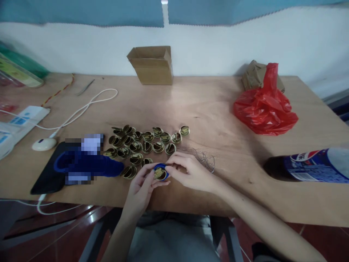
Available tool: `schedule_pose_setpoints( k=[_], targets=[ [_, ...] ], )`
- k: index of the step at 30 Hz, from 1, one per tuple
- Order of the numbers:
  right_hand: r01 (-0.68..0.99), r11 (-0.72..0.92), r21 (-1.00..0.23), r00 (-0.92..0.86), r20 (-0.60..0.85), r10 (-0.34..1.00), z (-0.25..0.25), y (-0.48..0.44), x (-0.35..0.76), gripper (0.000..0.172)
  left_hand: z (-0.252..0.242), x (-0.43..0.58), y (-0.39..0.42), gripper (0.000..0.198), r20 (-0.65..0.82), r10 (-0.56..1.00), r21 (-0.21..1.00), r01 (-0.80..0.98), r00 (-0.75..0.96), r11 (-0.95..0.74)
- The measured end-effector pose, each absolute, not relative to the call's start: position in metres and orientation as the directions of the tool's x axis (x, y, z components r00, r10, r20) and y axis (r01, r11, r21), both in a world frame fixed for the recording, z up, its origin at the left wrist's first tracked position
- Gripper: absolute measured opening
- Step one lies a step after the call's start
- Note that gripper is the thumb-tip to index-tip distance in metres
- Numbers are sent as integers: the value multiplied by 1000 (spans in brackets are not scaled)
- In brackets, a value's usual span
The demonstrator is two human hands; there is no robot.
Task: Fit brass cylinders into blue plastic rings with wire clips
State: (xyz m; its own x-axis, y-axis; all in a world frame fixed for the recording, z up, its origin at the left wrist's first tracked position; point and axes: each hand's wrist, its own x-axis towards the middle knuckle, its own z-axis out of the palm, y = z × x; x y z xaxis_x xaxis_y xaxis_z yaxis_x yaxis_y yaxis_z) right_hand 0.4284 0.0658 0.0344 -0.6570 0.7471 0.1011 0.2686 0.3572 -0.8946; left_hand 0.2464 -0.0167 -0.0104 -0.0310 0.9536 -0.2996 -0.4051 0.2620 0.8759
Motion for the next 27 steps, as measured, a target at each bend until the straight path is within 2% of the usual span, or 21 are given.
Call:
schedule_pose_setpoints(
  k=[6,16,21,24,27],
  targets=[
    [272,419,-866,-641,162,750,30,66,429,20,-6,248,-16,36,-306,952,875,-394,-4,280],
    [301,320,-899,-645,55,762,32,63,427,21,0,248,-17,40,-382,924,862,-355,15,362],
    [320,139,-937,-611,-92,786,31,62,427,24,-1,251,-19,39,-317,948,874,-377,35,306],
    [254,-14,-967,-628,-176,758,31,64,428,25,0,252,-19,38,-256,966,887,-388,33,248],
    [173,-112,-978,-661,-200,723,33,65,429,19,1,251,-18,40,-221,975,896,-387,33,216]
  ],
)
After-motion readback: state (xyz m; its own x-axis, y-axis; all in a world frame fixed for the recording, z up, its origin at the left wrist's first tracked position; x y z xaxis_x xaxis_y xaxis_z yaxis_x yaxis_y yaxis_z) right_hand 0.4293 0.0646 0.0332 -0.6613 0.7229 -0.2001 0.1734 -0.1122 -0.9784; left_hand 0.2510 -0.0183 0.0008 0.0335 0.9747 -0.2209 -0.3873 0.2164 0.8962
